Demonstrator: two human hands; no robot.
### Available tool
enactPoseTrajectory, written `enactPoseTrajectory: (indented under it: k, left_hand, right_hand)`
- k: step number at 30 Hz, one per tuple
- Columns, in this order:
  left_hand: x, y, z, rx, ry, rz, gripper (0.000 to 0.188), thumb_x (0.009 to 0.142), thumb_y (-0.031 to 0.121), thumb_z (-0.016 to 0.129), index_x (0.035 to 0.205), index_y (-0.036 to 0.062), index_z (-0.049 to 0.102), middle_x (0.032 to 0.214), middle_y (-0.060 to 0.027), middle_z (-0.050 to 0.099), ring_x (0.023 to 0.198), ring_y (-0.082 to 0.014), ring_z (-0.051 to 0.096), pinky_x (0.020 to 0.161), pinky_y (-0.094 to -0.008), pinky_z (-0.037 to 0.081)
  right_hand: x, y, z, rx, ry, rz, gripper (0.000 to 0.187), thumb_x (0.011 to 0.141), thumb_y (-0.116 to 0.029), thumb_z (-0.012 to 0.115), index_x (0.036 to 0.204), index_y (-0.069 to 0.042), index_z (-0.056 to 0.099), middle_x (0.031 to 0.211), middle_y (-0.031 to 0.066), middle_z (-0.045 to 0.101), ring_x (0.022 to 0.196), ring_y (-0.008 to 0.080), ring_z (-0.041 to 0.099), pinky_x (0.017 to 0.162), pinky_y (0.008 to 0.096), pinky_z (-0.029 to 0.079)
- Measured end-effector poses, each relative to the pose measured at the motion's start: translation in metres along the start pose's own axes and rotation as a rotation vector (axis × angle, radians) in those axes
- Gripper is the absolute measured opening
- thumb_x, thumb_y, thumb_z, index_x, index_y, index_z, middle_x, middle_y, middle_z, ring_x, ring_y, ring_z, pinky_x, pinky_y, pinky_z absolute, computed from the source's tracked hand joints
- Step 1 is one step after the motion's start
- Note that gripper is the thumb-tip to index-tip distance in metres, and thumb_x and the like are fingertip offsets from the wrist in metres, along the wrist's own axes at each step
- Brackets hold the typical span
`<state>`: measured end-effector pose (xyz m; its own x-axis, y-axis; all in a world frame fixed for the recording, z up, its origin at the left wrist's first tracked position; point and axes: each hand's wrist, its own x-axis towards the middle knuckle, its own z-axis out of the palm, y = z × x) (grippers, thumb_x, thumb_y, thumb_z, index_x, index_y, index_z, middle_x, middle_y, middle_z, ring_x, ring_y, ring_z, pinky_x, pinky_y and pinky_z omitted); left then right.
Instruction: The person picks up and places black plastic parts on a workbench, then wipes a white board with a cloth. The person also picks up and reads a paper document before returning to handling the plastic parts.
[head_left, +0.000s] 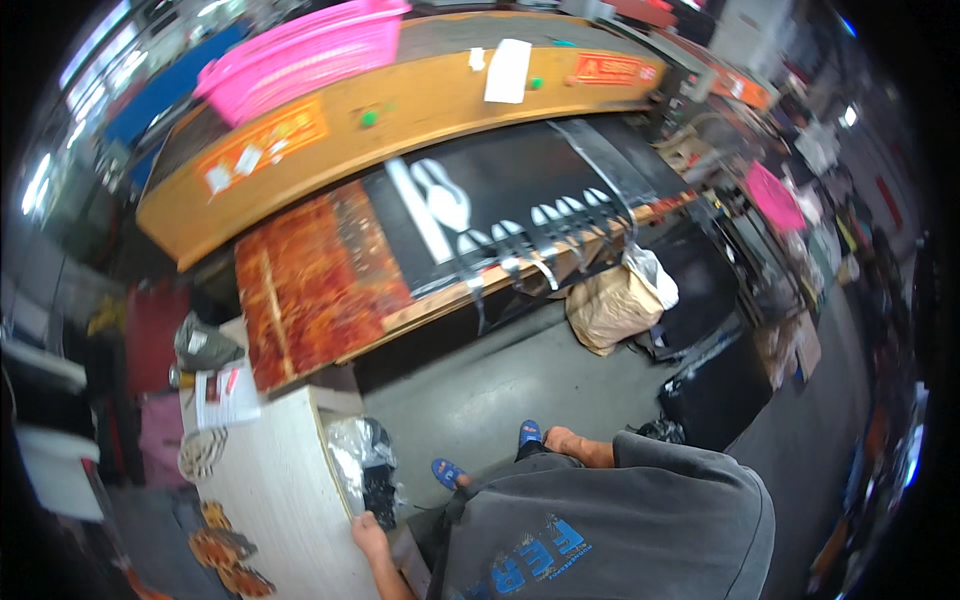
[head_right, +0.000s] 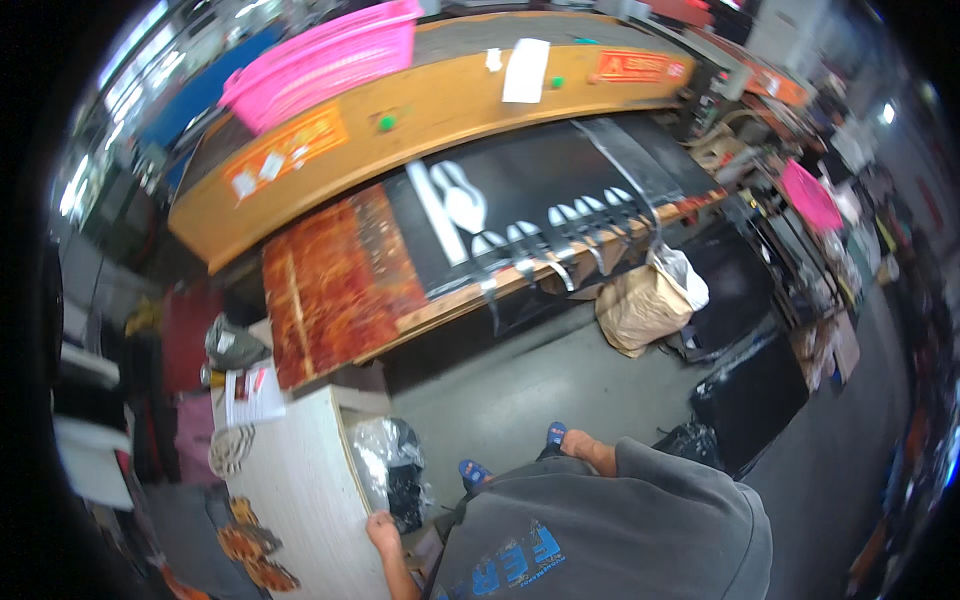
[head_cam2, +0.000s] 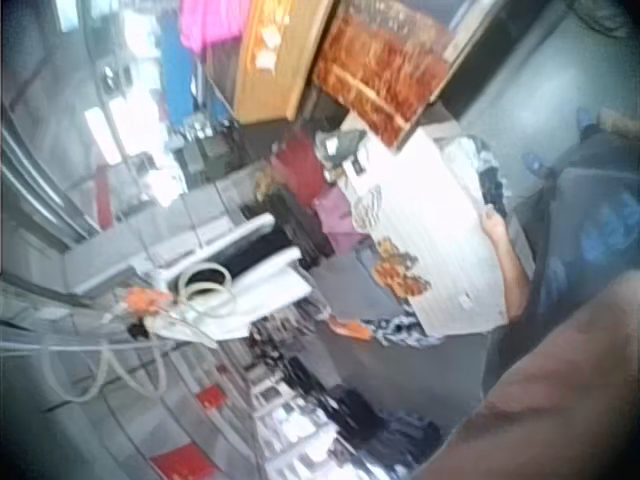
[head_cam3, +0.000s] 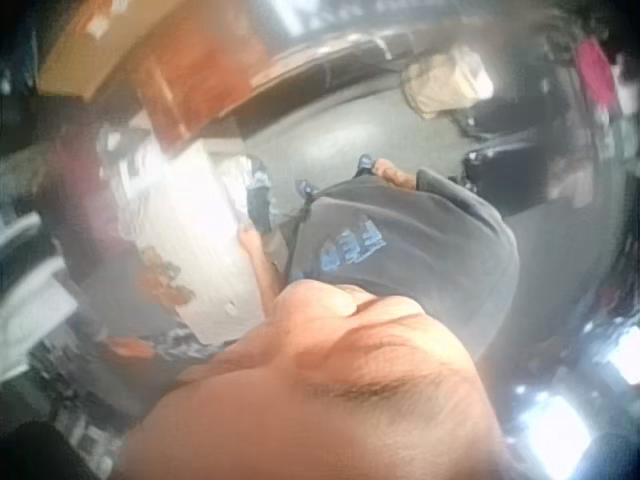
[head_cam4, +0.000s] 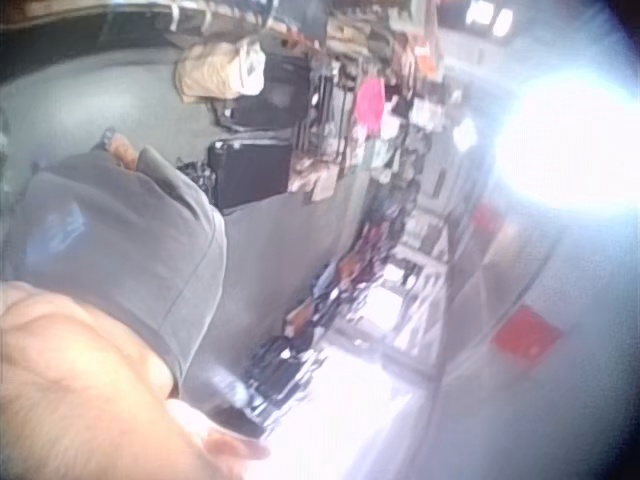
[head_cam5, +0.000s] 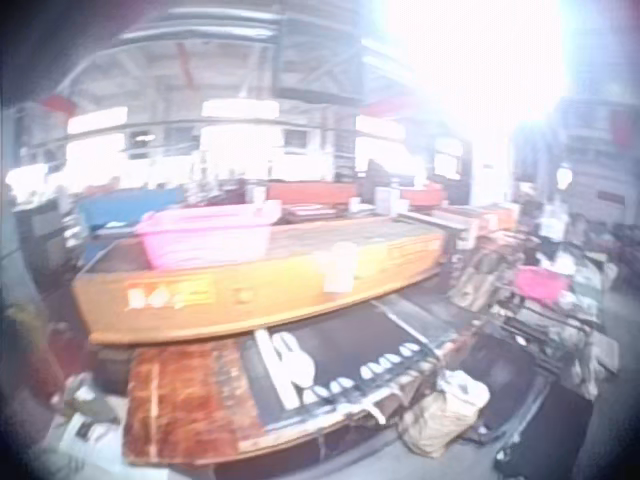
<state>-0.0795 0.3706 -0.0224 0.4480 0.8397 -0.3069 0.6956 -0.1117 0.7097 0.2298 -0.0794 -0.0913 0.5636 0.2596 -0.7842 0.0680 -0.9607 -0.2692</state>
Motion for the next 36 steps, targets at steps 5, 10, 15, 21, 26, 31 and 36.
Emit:
enactPoseTrajectory:
  k: [5,10,15,21,26,31,36]
  left_hand:
    - [-0.023,0.105,0.061,-0.334,-0.184,-0.163,0.021,0.093,0.013,0.046,0.082,0.0032,0.062,0.077,-0.0073,0.064,0.069,-0.0154,0.06,0.064,-0.0291,0.049]
    - [-0.039,0.233,0.115,-0.409,-0.306,0.003,0.022,0.093,0.013,0.046,0.08,0.0022,0.059,0.076,-0.0087,0.063,0.069,-0.017,0.061,0.065,-0.0298,0.051]
    - [-0.069,0.333,0.163,-0.367,-0.406,0.129,0.031,0.098,0.019,0.048,0.075,0.0011,0.06,0.074,-0.0078,0.064,0.063,-0.0169,0.06,0.065,-0.0311,0.051]
    - [-0.112,0.479,0.202,-0.403,-0.607,0.316,0.042,0.103,0.03,0.059,0.073,0.0015,0.061,0.077,-0.0067,0.065,0.071,-0.0158,0.064,0.068,-0.0319,0.052]
    - [-0.152,0.618,0.21,-0.583,-1.032,0.569,0.053,0.102,0.04,0.063,0.062,0.0069,0.051,0.073,-0.0093,0.062,0.073,-0.0227,0.064,0.075,-0.0384,0.057]
    - [-0.181,0.727,0.227,-1.053,-1.881,0.334,0.054,0.096,0.031,0.068,0.056,0.0038,0.044,0.074,-0.0154,0.06,0.068,-0.0183,0.058,0.065,-0.0319,0.051]
    - [-0.181,0.807,0.255,-1.103,-2.393,0.513,0.059,0.08,0.039,0.084,0.056,0.0087,0.04,0.064,-0.005,0.052,0.054,-0.0164,0.048,0.051,-0.0306,0.037]
  right_hand:
    - [-0.012,0.05,-0.019,0.2,0.032,0.048,0.039,0.092,-0.036,0.055,0.106,-0.006,0.076,0.116,0.0218,0.071,0.112,0.0415,0.065,0.095,0.0485,0.052]
    - [0.027,0.144,0.002,0.377,0.08,0.017,0.036,0.086,-0.03,0.067,0.11,-0.006,0.075,0.117,0.0183,0.072,0.11,0.0353,0.066,0.094,0.0382,0.051]
    - [0.049,0.254,0.045,0.064,0.217,-0.259,0.025,0.082,-0.019,0.065,0.1,-0.006,0.076,0.108,0.0138,0.074,0.103,0.0309,0.069,0.087,0.0373,0.054]
    - [0.038,0.313,0.065,0.322,0.147,-0.079,0.008,0.061,-0.012,0.072,0.069,-0.013,0.075,0.083,0.0096,0.075,0.082,0.0316,0.073,0.063,0.0435,0.054]
    - [0.015,0.303,0.022,-0.133,-0.03,-0.219,0.011,0.075,-0.011,0.068,0.084,-0.007,0.073,0.088,0.01,0.073,0.086,0.0271,0.07,0.071,0.0401,0.053]
    - [0.048,0.291,0.019,0.513,0.338,-0.324,0.017,0.089,-0.015,0.064,0.1,-0.009,0.076,0.097,0.0085,0.075,0.092,0.0274,0.07,0.079,0.0362,0.056]
    - [0.144,0.302,0.014,0.6,0.314,0.097,0.016,0.091,-0.019,0.064,0.095,-0.008,0.075,0.088,0.01,0.074,0.083,0.026,0.068,0.075,0.0346,0.054]
